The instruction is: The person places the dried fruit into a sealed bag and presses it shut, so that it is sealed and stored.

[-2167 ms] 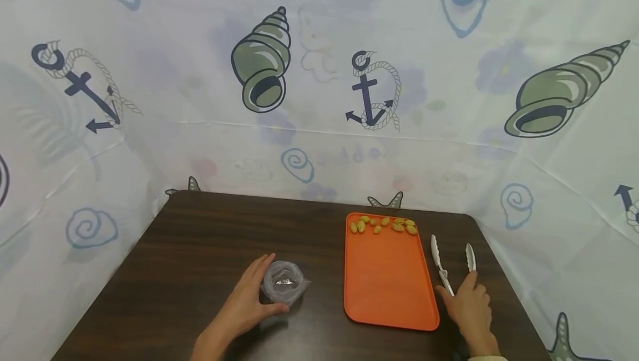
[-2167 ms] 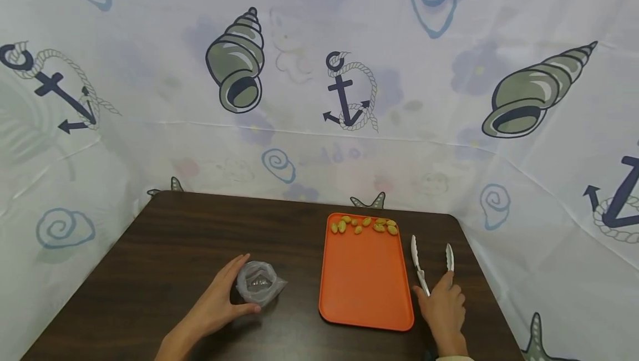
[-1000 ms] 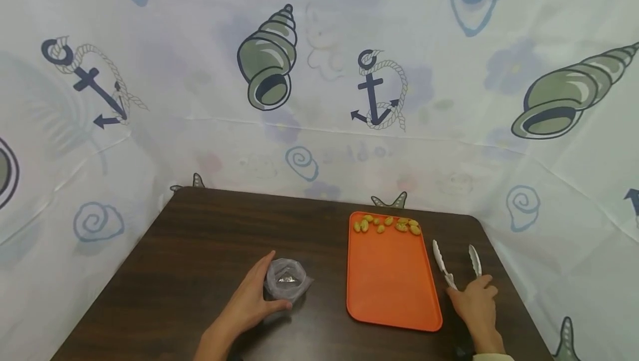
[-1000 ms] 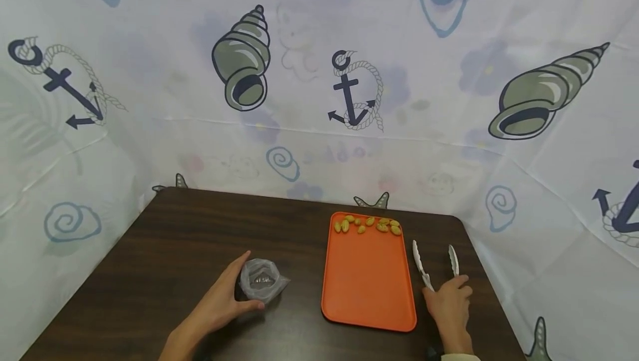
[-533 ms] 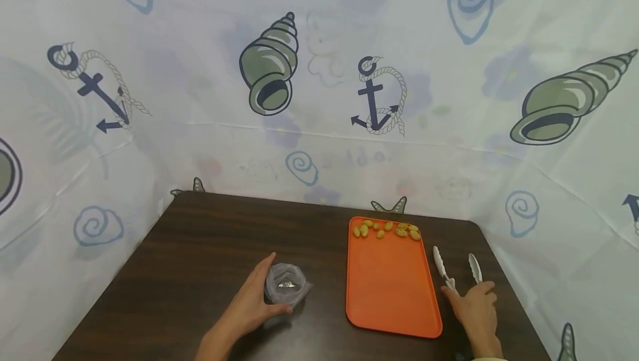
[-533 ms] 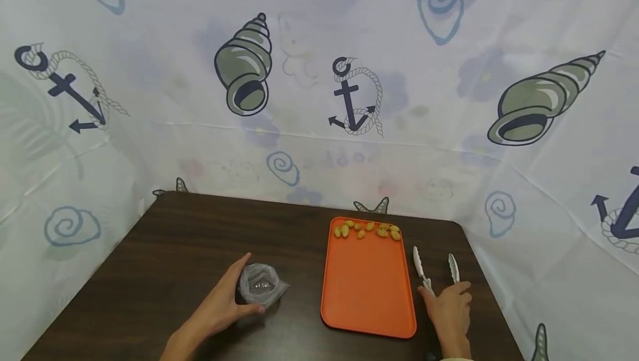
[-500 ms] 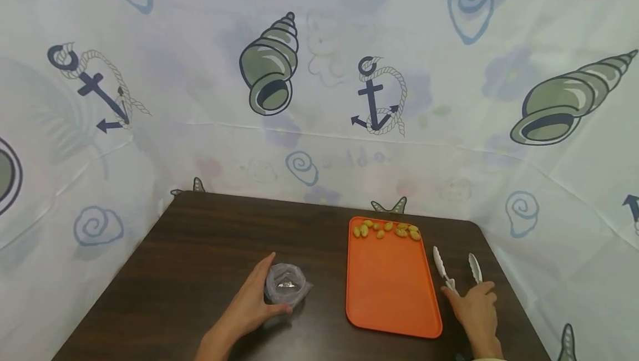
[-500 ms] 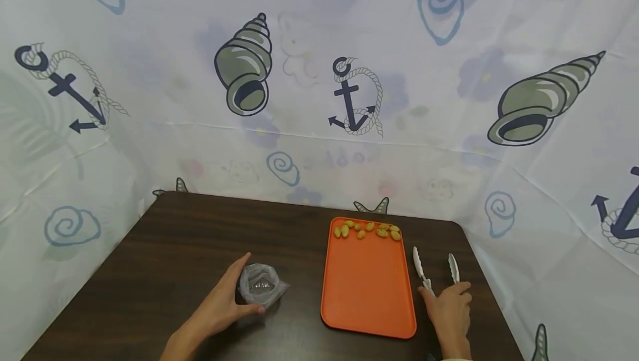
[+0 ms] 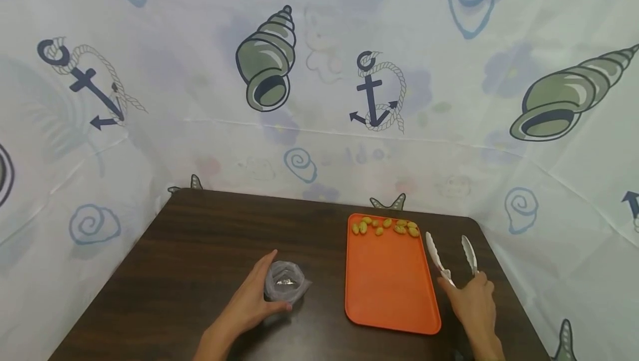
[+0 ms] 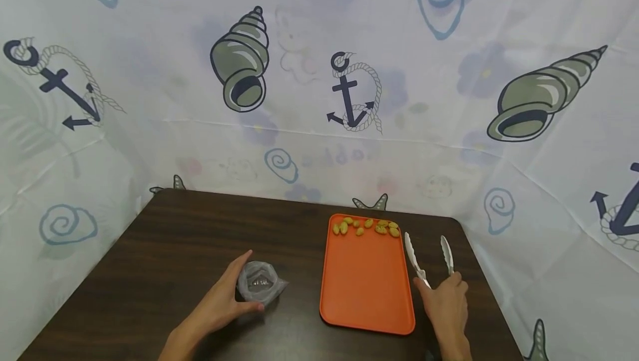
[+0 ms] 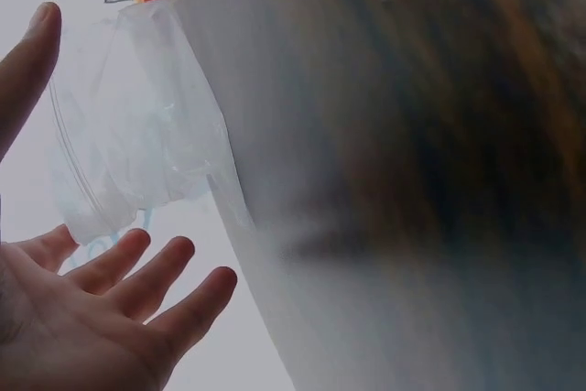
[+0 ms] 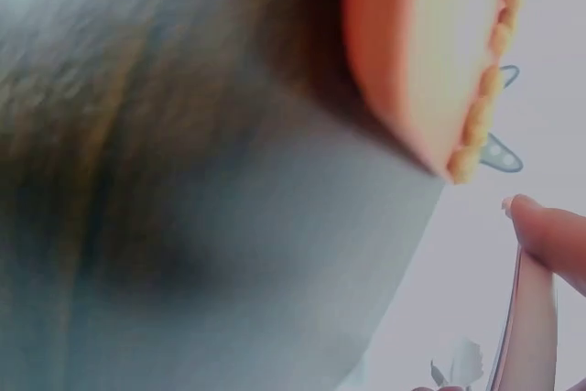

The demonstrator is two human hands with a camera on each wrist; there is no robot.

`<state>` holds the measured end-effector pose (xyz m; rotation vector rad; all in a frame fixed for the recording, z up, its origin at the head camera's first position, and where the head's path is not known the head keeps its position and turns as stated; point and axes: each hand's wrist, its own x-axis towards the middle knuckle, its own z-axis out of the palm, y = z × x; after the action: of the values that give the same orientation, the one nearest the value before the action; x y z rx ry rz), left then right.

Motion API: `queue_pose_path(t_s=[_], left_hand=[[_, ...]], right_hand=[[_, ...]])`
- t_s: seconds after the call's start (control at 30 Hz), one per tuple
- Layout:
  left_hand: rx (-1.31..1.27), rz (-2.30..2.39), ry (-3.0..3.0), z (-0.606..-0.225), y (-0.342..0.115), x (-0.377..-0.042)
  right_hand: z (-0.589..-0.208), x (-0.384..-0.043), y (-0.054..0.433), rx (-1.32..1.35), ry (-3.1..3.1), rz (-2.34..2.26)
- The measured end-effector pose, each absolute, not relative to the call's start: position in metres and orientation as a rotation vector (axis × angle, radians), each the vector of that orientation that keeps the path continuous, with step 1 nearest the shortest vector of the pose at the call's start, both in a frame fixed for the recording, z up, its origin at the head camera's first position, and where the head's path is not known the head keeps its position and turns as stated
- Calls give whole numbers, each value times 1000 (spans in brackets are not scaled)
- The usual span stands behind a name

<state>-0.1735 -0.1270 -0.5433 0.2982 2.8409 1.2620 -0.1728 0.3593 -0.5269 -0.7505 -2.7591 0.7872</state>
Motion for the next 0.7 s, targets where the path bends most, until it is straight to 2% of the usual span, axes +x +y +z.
queue_pose_path(t_s=[0.7], left_hand=[[202, 1209, 2830, -541, -123, -173]], right_hand=[[-495, -171, 326, -582, -2784, 781]])
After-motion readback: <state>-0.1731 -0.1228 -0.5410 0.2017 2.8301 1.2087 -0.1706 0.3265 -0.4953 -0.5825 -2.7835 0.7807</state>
